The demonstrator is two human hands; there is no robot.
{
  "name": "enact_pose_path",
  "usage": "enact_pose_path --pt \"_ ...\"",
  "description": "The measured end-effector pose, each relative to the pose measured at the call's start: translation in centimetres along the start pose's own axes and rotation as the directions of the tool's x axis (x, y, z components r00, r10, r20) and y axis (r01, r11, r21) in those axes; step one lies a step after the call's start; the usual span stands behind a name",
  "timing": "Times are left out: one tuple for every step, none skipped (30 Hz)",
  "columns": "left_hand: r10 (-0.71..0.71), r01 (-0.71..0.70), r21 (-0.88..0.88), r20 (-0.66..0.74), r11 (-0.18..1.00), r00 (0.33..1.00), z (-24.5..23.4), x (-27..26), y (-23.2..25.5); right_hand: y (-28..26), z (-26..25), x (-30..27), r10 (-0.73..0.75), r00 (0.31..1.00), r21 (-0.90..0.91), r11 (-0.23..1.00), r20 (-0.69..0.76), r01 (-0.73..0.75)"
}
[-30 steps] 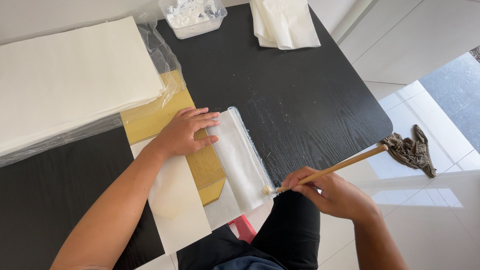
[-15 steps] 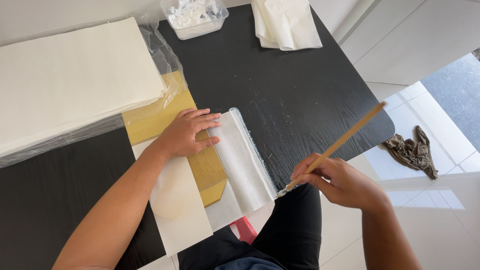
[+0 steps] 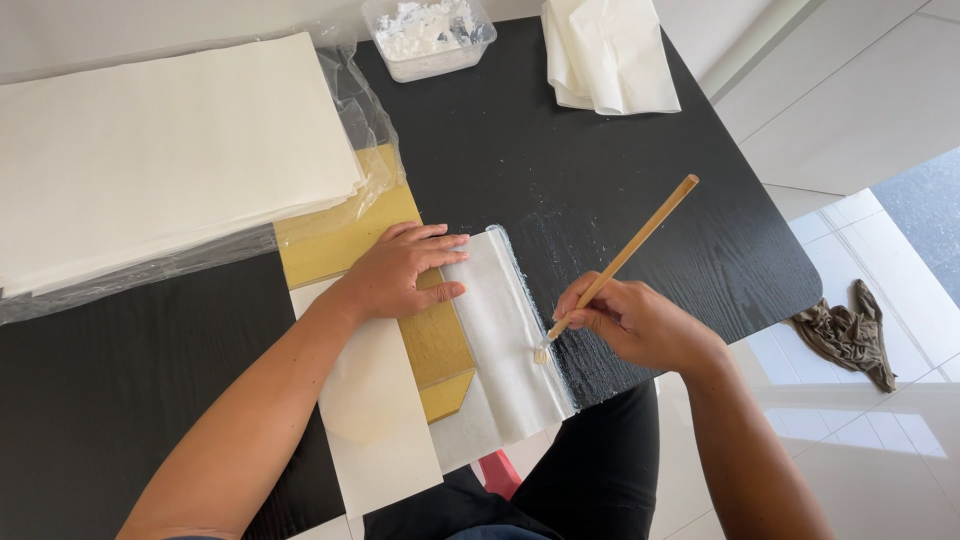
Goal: Manually assembling paper bags by folding paper sheets around a guide and applying glue with a brush.
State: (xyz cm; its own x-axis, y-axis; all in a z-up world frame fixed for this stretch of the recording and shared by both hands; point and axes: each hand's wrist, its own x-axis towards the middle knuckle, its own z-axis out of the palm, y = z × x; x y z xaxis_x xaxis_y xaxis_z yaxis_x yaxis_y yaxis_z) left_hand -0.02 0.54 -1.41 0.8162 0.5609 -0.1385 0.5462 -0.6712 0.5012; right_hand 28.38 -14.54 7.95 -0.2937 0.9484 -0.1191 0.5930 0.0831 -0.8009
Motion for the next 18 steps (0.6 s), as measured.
enact_pose_path --pt "-0.003 0.003 -0.002 -0.001 1.000 1.000 0.1 0.0 0.0 -0.3 0.0 0.4 0.000 1.000 -0.001 1.000 0.004 0.000" --pt "0.001 -0.001 -0.007 -0.006 1.000 1.000 0.2 0.0 0.0 -0.7 0.0 0.8 -0.009 1.000 -0.005 1.000 -0.006 0.009" --pt "0.005 -0.005 -0.009 -0.013 1.000 1.000 0.1 0.0 -0.1 -1.1 -0.1 1.2 -0.020 1.000 -0.009 1.000 -0.018 0.020" --pt "0.002 -0.002 -0.009 -0.016 1.000 1.000 0.0 0.0 0.0 -1.1 -0.1 1.6 -0.023 1.000 -0.011 1.000 -0.016 0.023" --pt "-0.002 0.001 -0.019 -0.012 1.000 1.000 0.0 0.0 0.1 -1.2 -0.1 1.9 -0.034 0.999 -0.002 0.999 -0.016 0.034" --pt "-0.005 0.005 -0.029 -0.007 1.000 1.000 -0.1 -0.1 0.2 -1.2 -0.1 2.2 -0.044 0.999 0.007 0.999 -0.016 0.044" --pt "-0.007 0.007 -0.029 -0.008 1.000 1.000 0.0 0.0 0.1 -1.0 -0.1 2.5 -0.046 0.999 0.008 0.999 -0.014 0.046" --pt "-0.002 0.002 -0.026 -0.005 1.000 1.000 0.0 0.1 0.0 -0.8 -0.1 2.8 -0.056 0.998 0.011 0.998 -0.019 0.056" --pt "0.004 -0.004 -0.026 -0.001 1.000 1.000 0.1 0.1 -0.1 -0.6 -0.1 3.0 -0.063 0.998 0.015 0.998 -0.023 0.064" --pt "0.003 -0.003 -0.028 0.001 1.000 1.000 0.0 0.1 0.0 -0.5 -0.1 3.1 -0.062 0.998 0.017 0.998 -0.022 0.062" --pt "0.002 -0.002 -0.028 0.003 1.000 1.000 -0.1 0.0 0.1 -0.5 -0.2 3.3 -0.067 0.997 0.019 0.998 -0.026 0.068" --pt "0.001 -0.001 -0.028 0.004 1.000 1.000 -0.2 0.0 0.2 -0.5 -0.2 3.5 -0.073 0.997 0.021 0.997 -0.030 0.073" --pt "-0.002 0.002 -0.028 0.003 1.000 1.000 -0.2 0.0 0.2 -0.4 -0.2 3.8 -0.075 0.997 0.022 0.997 -0.028 0.075" --pt "0.000 0.000 -0.038 0.004 0.999 1.000 -0.2 0.0 0.2 -0.2 -0.2 4.0 -0.092 0.995 0.031 0.995 -0.034 0.093" --pt "0.002 -0.002 -0.048 0.004 0.999 1.000 -0.2 0.0 0.2 -0.1 -0.2 4.2 -0.110 0.993 0.040 0.993 -0.038 0.111" --pt "-0.001 0.002 -0.049 0.003 0.999 1.000 -0.2 -0.1 0.2 0.1 -0.3 4.5 -0.112 0.993 0.040 0.993 -0.035 0.113" --pt "-0.003 0.004 -0.052 0.003 0.999 1.000 -0.3 -0.1 0.3 0.2 -0.3 4.8 -0.121 0.992 0.042 0.992 -0.038 0.123" --pt "-0.005 0.006 -0.055 0.004 0.998 1.000 -0.3 -0.1 0.3 0.3 -0.4 5.1 -0.131 0.991 0.043 0.990 -0.041 0.133"
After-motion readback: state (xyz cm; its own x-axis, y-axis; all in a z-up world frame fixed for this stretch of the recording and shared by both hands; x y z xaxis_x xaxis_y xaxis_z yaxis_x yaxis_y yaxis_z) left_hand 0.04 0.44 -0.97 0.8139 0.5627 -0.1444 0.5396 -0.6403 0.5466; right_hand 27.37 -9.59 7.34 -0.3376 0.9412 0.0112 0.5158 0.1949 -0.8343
